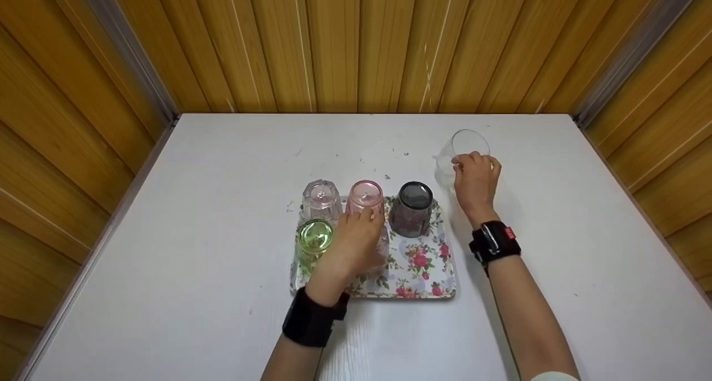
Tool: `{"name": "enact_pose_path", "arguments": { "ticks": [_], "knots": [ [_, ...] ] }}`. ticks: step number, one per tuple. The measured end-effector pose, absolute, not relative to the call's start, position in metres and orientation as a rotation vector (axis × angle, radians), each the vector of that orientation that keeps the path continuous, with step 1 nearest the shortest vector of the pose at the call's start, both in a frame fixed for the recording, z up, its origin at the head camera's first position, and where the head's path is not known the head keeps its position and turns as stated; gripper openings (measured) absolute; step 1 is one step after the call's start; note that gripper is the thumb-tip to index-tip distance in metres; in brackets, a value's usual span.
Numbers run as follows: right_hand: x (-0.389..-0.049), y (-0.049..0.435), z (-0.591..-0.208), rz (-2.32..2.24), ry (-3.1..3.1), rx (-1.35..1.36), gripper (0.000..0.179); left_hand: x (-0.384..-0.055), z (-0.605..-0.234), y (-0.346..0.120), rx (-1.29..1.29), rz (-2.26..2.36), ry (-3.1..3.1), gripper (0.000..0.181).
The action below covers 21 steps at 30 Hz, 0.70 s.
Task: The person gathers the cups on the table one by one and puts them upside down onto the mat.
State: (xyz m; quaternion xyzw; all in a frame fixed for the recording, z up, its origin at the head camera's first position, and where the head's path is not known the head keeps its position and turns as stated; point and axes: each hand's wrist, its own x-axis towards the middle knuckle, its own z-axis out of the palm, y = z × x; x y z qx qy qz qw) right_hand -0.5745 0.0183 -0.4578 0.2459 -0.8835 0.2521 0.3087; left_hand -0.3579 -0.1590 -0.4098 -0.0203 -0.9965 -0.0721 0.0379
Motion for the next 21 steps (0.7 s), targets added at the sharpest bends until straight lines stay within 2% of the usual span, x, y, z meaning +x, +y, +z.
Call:
{"name": "enact_pose_path", "arguments": {
  "ticks": [14,21],
  "knots": [
    [-0.535,0.019,-0.430,0.924,-2.274,0.654,0.008,-0.361,-0.407,-0.160,-0.060,-0.270,-3.045,0.085],
    [-0.510,0.022,-0.414,1.007,-2.204,0.702,0.009,-0.362,-0.405,-0.159,-0.166,-0.375,-2.890,0.069]
  ]
}}
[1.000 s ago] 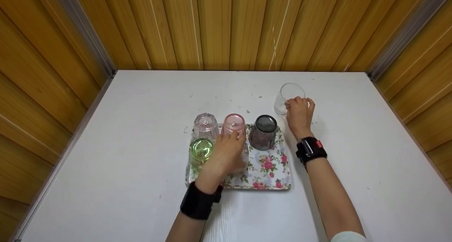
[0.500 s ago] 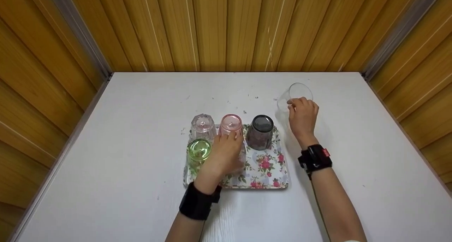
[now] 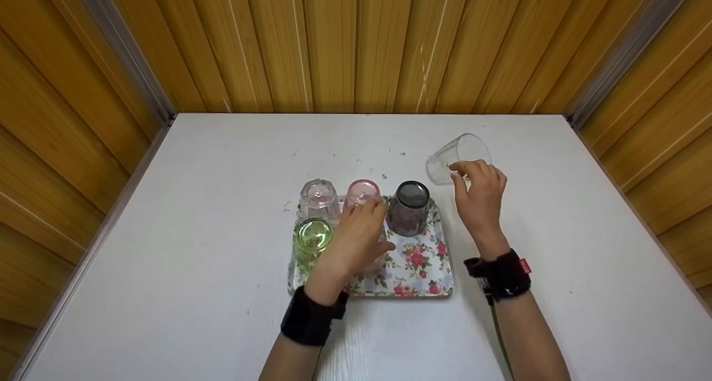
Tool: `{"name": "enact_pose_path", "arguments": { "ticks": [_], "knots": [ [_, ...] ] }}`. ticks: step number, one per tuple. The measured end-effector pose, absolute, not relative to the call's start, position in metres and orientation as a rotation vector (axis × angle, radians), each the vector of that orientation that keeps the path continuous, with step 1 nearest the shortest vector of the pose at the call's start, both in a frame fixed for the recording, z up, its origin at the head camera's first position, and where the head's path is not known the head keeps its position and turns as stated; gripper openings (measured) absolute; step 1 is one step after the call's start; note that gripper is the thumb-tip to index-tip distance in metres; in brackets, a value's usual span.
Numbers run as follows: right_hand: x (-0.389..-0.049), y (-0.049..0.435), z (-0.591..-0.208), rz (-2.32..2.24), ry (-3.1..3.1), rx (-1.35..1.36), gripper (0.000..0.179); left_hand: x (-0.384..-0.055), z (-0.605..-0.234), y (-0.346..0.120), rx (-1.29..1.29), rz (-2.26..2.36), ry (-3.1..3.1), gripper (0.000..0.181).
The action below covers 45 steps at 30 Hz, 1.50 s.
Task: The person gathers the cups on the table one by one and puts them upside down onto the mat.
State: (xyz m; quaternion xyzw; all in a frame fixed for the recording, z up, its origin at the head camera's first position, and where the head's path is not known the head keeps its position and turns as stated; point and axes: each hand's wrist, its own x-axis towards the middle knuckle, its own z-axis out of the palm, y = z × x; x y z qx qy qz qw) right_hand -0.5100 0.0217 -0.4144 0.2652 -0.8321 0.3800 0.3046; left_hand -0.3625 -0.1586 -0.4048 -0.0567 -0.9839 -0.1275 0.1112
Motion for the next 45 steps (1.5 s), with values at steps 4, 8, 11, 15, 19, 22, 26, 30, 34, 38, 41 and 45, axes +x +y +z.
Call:
{"name": "enact_pose_path", "arguments": {
  "ticks": [4,8,11,15,19,22,26,30,34,38,41,45],
  "knots": [
    [-0.496,0.022,-0.408,1.048,-2.185,0.736,0.010,-0.367,-0.405,-0.158,-0.250,-0.446,-2.746,0.064],
    [-0.483,0.023,-0.403,1.076,-2.190,0.778,0.010,-0.370,-0.405,-0.156,-0.264,-0.490,-2.699,0.068],
    [-0.475,0.024,-0.400,1.107,-2.190,0.808,0.010,-0.371,-0.405,-0.156,-0.248,-0.517,-2.687,0.074],
    [-0.464,0.025,-0.394,1.144,-2.171,0.851,0.011,-0.373,-0.407,-0.157,-0.204,-0.571,-2.682,0.079],
    [-0.454,0.025,-0.388,1.174,-2.148,0.901,0.013,-0.373,-0.408,-0.159,-0.179,-0.599,-2.663,0.084],
    [-0.446,0.025,-0.383,1.210,-2.135,0.934,0.013,-0.372,-0.408,-0.159,-0.182,-0.609,-2.623,0.088],
    [-0.435,0.025,-0.380,1.266,-2.131,0.993,0.014,-0.372,-0.406,-0.158,-0.190,-0.622,-2.555,0.091],
    [-0.426,0.023,-0.379,1.310,-2.131,1.035,0.015,-0.372,-0.406,-0.158,-0.189,-0.608,-2.524,0.090],
    [-0.418,0.020,-0.379,1.341,-2.137,1.065,0.015,-0.371,-0.406,-0.158,-0.182,-0.608,-2.530,0.090],
    [-0.410,0.018,-0.378,1.378,-2.120,1.093,0.016,-0.370,-0.404,-0.158,-0.186,-0.633,-2.545,0.091],
    [-0.405,0.017,-0.377,1.385,-2.097,1.108,0.017,-0.369,-0.402,-0.157,-0.197,-0.648,-2.546,0.092],
    [-0.400,0.016,-0.375,1.382,-2.078,1.120,0.019,-0.367,-0.399,-0.157,-0.213,-0.666,-2.542,0.094]
  ]
}}
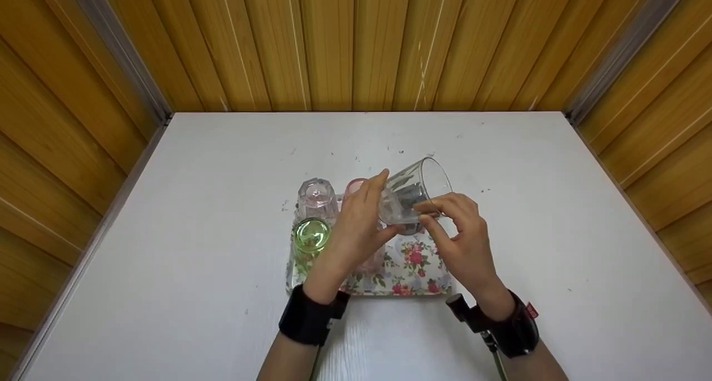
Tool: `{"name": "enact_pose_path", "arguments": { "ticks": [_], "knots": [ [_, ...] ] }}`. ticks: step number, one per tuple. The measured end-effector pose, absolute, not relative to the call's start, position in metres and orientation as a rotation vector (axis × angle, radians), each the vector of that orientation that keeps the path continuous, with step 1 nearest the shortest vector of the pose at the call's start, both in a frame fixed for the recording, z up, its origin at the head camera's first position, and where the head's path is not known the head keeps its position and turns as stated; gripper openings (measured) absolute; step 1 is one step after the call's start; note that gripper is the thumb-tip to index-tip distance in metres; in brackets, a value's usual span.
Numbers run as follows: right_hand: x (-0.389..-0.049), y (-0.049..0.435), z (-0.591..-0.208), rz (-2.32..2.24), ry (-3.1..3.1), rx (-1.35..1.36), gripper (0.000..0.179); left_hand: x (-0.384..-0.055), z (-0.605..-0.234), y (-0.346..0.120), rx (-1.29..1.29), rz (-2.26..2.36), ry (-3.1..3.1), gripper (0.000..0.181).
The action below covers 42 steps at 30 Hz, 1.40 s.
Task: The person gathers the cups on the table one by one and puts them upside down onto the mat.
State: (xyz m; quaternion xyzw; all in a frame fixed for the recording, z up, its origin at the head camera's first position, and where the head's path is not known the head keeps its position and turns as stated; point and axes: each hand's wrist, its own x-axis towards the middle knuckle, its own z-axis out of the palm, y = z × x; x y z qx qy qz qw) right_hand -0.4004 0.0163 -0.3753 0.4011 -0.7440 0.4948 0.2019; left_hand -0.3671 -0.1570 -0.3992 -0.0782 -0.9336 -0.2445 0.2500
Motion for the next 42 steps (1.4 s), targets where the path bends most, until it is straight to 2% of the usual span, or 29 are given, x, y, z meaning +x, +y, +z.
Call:
{"name": "enact_pose_path", "arguments": {
  "ticks": [21,35,42],
  "knots": [
    [-0.3944,0.0210,-0.3688,1.423,-2.107,1.152,0.025,-0.3597,-0.3964,-0.1607,-0.292,-0.623,-2.447,0.086],
    [-0.3942,0.0205,-0.3681,1.457,-2.106,1.079,0.021,-0.3570,-0.3935,-0.1636,-0.302,-0.614,-2.413,0.087],
    [-0.3942,0.0197,-0.3673,1.452,-2.095,1.062,0.027,-0.3580,-0.3930,-0.1641,-0.283,-0.609,-2.404,0.088]
  ]
}}
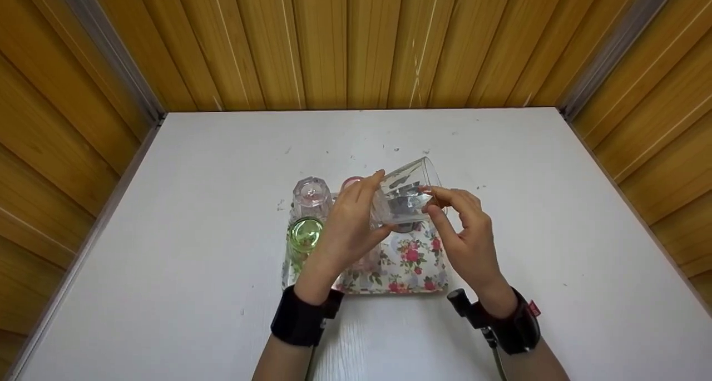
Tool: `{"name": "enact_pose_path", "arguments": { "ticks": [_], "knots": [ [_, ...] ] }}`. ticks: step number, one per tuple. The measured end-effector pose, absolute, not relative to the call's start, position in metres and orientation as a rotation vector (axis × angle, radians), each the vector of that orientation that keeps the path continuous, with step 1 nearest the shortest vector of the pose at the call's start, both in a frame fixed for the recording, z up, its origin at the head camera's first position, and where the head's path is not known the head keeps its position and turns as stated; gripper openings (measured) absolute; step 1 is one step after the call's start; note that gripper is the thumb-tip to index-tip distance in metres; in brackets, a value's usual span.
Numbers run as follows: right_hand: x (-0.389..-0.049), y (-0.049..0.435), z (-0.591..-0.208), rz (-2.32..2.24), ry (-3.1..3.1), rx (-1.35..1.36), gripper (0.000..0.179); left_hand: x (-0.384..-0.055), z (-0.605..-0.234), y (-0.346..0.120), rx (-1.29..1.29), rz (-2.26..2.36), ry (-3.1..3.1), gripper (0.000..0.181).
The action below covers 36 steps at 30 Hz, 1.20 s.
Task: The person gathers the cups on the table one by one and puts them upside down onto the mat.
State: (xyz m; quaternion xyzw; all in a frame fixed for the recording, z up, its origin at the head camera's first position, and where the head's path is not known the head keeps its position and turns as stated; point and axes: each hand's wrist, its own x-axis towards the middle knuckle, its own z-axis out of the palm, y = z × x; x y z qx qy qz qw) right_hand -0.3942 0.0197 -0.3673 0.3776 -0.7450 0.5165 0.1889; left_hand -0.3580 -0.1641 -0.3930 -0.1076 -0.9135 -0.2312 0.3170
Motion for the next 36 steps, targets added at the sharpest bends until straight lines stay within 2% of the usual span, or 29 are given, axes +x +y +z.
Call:
{"name": "enact_pose_path", "arguments": {
  "ticks": [19,36],
  "knots": [
    [-0.3975,0.0221,-0.3674,1.465,-2.101,1.038,0.017,-0.3551,-0.3888,-0.1639,-0.287,-0.528,-2.408,0.087],
    [-0.4014,0.0224,-0.3704,1.481,-2.096,1.012,0.016,-0.3507,-0.3849,-0.1654,-0.285,-0.544,-2.388,0.084]
  ]
}}
